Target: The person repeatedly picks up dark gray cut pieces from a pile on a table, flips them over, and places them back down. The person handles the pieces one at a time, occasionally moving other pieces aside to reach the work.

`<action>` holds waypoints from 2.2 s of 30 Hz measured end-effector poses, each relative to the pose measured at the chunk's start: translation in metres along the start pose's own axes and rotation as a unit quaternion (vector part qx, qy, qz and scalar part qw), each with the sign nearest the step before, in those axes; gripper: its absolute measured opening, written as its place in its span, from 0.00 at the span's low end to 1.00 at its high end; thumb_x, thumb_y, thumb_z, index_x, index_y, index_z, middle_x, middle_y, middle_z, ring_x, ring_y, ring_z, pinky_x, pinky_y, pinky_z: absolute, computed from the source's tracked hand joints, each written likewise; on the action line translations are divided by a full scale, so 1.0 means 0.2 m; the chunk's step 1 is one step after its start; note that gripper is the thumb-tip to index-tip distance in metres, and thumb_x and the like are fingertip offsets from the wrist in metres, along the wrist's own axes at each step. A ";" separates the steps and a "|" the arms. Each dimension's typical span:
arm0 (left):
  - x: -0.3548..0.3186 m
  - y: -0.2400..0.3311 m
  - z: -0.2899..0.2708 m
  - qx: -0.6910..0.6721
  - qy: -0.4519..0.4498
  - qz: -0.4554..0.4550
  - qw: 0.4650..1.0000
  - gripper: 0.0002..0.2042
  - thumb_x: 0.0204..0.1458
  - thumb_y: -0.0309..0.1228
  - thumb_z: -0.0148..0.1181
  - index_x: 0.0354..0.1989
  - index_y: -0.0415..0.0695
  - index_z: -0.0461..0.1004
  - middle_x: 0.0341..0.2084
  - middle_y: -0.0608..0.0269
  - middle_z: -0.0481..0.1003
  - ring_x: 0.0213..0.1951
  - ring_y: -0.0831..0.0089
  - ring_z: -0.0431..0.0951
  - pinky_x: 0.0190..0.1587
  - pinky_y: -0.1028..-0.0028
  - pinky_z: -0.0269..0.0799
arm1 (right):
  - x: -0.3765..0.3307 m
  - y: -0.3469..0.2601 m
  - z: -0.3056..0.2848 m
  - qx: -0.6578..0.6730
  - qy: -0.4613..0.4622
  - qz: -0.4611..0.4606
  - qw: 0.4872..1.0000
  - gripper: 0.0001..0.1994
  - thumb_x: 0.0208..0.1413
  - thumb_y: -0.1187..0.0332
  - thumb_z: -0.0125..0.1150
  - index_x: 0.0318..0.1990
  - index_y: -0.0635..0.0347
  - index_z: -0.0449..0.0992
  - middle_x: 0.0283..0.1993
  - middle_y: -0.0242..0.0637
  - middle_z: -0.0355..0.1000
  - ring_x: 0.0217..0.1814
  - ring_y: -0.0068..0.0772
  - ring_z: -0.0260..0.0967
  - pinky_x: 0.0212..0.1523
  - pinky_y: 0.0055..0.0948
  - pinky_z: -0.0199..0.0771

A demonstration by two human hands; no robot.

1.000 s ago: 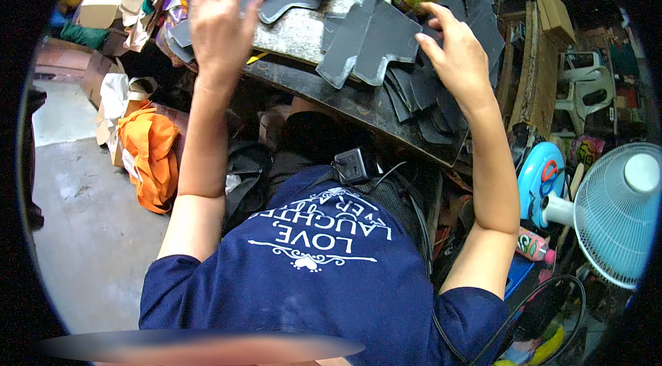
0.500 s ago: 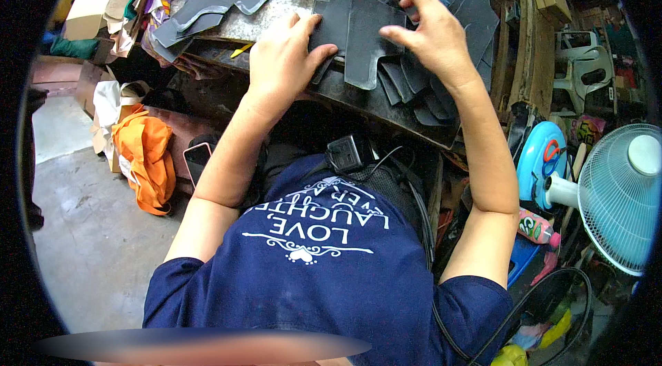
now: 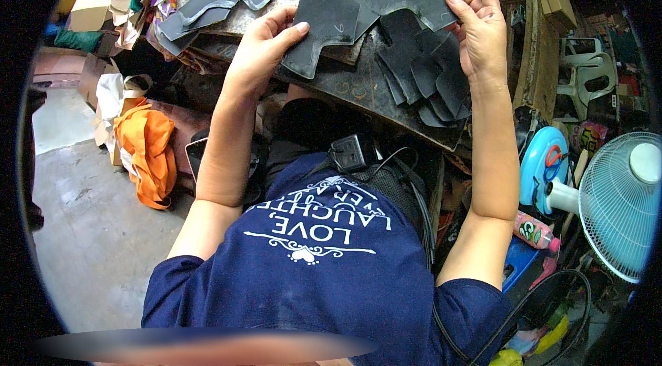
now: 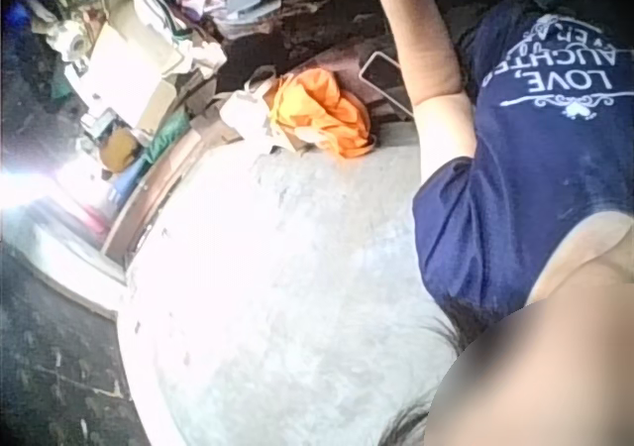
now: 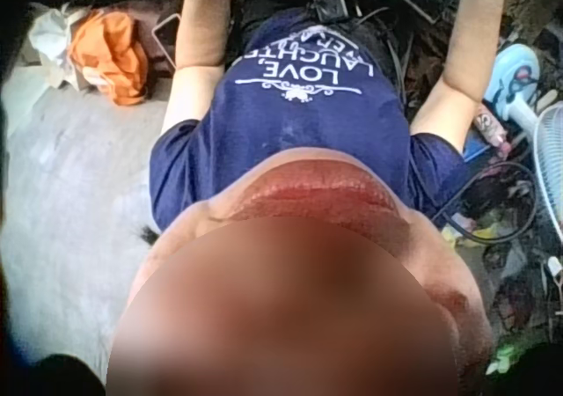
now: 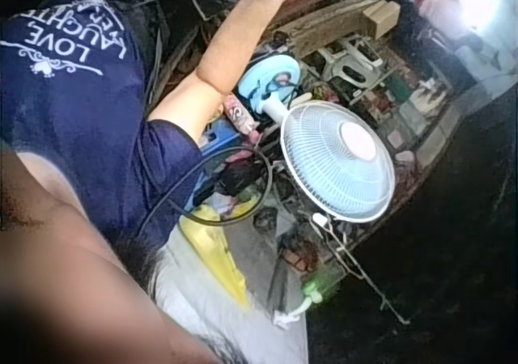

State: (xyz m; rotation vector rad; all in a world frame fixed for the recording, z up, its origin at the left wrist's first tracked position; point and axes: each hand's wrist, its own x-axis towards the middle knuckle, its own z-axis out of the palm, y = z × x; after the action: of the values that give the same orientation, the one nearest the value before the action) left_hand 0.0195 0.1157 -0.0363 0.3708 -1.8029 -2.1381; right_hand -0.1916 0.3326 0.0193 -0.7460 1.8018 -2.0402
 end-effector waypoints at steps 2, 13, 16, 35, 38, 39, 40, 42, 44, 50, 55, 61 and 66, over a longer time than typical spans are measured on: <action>-0.02 0.01 0.01 -0.044 -0.005 0.006 0.999 0.12 0.59 0.28 0.57 0.49 0.36 0.72 0.39 0.64 0.77 0.40 0.82 0.76 0.46 0.80 0.72 | -0.03 -0.02 0.02 0.000 -0.027 0.011 1.000 0.26 0.55 0.76 0.64 0.62 0.54 0.66 0.36 0.24 0.70 0.35 0.14 0.72 0.28 0.13 0.72; -0.20 0.09 0.03 -0.146 -0.019 -0.046 0.988 0.15 0.58 0.26 0.58 0.52 0.38 0.67 0.41 0.60 0.77 0.40 0.77 0.78 0.45 0.77 0.74 | -0.26 -0.02 0.39 -0.109 -0.207 0.061 0.970 0.24 0.55 0.77 0.61 0.61 0.52 0.68 0.32 0.24 0.62 0.29 0.11 0.60 0.24 0.13 0.65; -0.24 0.10 -0.01 -0.106 0.086 -0.001 0.991 0.15 0.58 0.24 0.57 0.53 0.38 0.66 0.40 0.60 0.77 0.40 0.77 0.78 0.44 0.78 0.75 | -0.25 -0.05 0.40 -0.179 -0.273 0.042 0.944 0.24 0.57 0.76 0.59 0.62 0.56 0.66 0.34 0.24 0.62 0.30 0.10 0.62 0.23 0.12 0.65; -0.26 0.09 -0.21 -0.124 0.276 0.141 0.943 0.11 0.57 0.21 0.56 0.48 0.38 0.70 0.41 0.62 0.77 0.40 0.77 0.78 0.45 0.79 0.74 | 0.02 -0.05 0.36 -0.627 -0.104 -0.297 0.712 0.25 0.48 0.69 0.68 0.56 0.45 0.72 0.45 0.35 0.73 0.43 0.41 0.75 0.45 0.34 0.77; -0.29 0.12 -0.27 -0.174 0.340 0.181 0.906 0.11 0.56 0.22 0.54 0.48 0.39 0.70 0.41 0.61 0.77 0.38 0.76 0.78 0.43 0.77 0.75 | 0.04 -0.05 0.48 -0.582 -0.168 -0.356 0.712 0.22 0.48 0.69 0.67 0.53 0.47 0.73 0.47 0.35 0.75 0.49 0.38 0.74 0.46 0.34 0.76; -0.30 0.12 -0.28 -0.190 0.356 0.182 0.896 0.11 0.56 0.22 0.54 0.47 0.40 0.70 0.41 0.61 0.77 0.38 0.76 0.78 0.42 0.78 0.75 | 0.05 -0.02 0.54 -0.535 -0.205 -0.381 0.726 0.21 0.48 0.69 0.66 0.53 0.48 0.73 0.47 0.35 0.75 0.50 0.38 0.73 0.46 0.34 0.76; -0.30 0.12 -0.28 -0.204 0.361 0.187 0.891 0.10 0.56 0.21 0.54 0.47 0.40 0.70 0.40 0.62 0.77 0.38 0.76 0.78 0.42 0.78 0.75 | 0.05 0.01 0.61 -0.502 -0.262 -0.362 0.741 0.20 0.49 0.69 0.65 0.52 0.51 0.74 0.47 0.36 0.75 0.51 0.38 0.73 0.47 0.34 0.76; -0.30 0.11 -0.27 -0.205 0.356 0.173 0.895 0.11 0.56 0.21 0.54 0.47 0.41 0.70 0.40 0.62 0.77 0.38 0.76 0.78 0.42 0.78 0.75 | 0.07 0.09 0.75 -0.484 -0.293 -0.384 0.730 0.22 0.50 0.68 0.65 0.55 0.53 0.71 0.50 0.38 0.74 0.52 0.39 0.72 0.50 0.33 0.75; -0.30 0.10 -0.24 -0.205 0.347 0.160 0.901 0.11 0.56 0.21 0.54 0.48 0.41 0.70 0.41 0.63 0.76 0.39 0.76 0.78 0.42 0.77 0.75 | 0.10 0.15 0.88 -0.494 -0.285 -0.396 0.719 0.26 0.50 0.67 0.66 0.59 0.54 0.68 0.54 0.40 0.73 0.54 0.41 0.71 0.52 0.33 0.75; -0.32 0.11 -0.24 -0.189 0.333 0.146 0.912 0.13 0.56 0.21 0.54 0.50 0.40 0.69 0.43 0.62 0.77 0.41 0.75 0.79 0.45 0.76 0.75 | 0.11 0.14 1.01 -0.507 -0.256 -0.432 0.700 0.26 0.51 0.67 0.65 0.60 0.50 0.68 0.33 0.37 0.78 0.32 0.37 0.78 0.32 0.30 0.79; -0.32 0.09 -0.28 -0.182 0.315 0.136 0.921 0.13 0.57 0.21 0.54 0.51 0.39 0.69 0.43 0.61 0.76 0.42 0.75 0.79 0.46 0.76 0.76 | -0.02 -0.02 0.83 -0.323 -0.236 -0.420 0.815 0.19 0.54 0.74 0.60 0.54 0.48 0.72 0.35 0.37 0.80 0.29 0.34 0.79 0.28 0.31 0.79; -0.27 0.07 -0.26 -0.122 0.255 0.082 0.956 0.13 0.57 0.21 0.56 0.50 0.35 0.68 0.41 0.59 0.76 0.41 0.77 0.77 0.46 0.77 0.74 | 0.04 -0.30 0.48 -0.334 -0.054 -0.415 0.845 0.18 0.60 0.76 0.58 0.59 0.62 0.70 0.46 0.39 0.79 0.45 0.23 0.78 0.46 0.25 0.81; -0.15 0.06 -0.24 -0.023 0.182 0.068 0.981 0.17 0.56 0.22 0.57 0.53 0.31 0.67 0.40 0.58 0.77 0.38 0.79 0.75 0.42 0.80 0.72 | -0.05 -0.19 0.43 -0.369 -0.155 -0.507 0.764 0.14 0.54 0.78 0.62 0.49 0.58 0.77 0.45 0.39 0.80 0.39 0.34 0.80 0.38 0.28 0.81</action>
State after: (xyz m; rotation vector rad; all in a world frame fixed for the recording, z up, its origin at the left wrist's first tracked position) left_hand 0.0671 0.0828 -0.0321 0.5681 -1.5246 -1.8708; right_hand -0.1310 0.2733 0.0614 -2.5670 2.1931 -1.3164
